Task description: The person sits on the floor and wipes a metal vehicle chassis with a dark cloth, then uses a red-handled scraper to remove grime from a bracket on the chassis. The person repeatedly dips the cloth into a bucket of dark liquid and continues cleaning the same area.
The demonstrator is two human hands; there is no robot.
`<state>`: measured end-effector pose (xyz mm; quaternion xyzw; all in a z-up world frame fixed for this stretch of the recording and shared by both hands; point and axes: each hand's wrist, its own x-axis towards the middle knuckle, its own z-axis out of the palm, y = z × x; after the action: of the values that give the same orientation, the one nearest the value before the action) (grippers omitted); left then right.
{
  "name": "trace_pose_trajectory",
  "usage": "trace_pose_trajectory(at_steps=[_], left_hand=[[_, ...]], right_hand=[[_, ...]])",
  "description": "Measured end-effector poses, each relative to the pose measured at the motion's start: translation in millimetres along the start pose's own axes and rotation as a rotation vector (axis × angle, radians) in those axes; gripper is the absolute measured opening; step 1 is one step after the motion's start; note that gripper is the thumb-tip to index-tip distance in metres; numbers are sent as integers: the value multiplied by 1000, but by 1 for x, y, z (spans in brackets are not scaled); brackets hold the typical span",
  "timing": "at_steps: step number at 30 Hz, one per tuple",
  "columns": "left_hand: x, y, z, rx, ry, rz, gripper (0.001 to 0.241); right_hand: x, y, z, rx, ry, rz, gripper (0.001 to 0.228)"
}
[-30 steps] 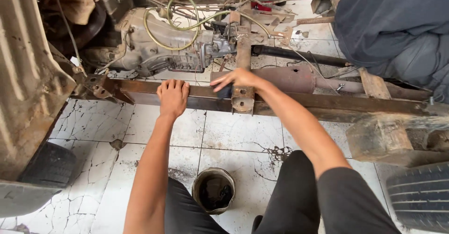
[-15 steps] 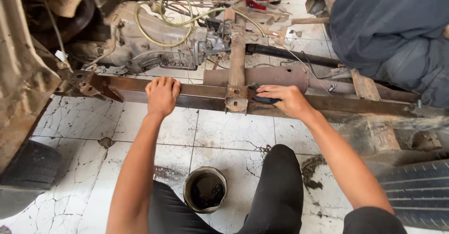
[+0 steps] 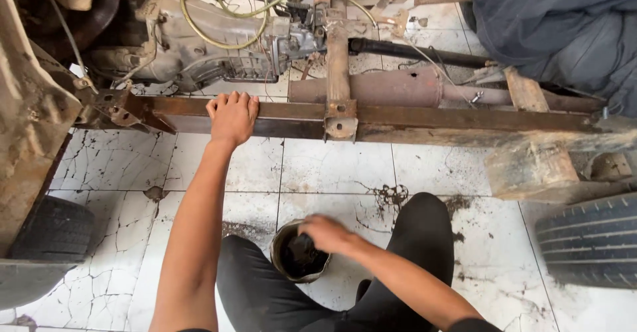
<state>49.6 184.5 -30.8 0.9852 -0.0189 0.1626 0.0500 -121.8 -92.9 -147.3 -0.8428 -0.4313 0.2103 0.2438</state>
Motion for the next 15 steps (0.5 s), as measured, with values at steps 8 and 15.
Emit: trace_pose_trajectory(at_steps=[8, 15], left_hand=[[1, -2, 4, -21, 80, 9, 45], [-2, 0, 3, 2, 78, 21, 45]], right_hand=[[61, 133, 226, -464, -149, 161, 16], [56, 189, 220, -523, -255, 575, 31]])
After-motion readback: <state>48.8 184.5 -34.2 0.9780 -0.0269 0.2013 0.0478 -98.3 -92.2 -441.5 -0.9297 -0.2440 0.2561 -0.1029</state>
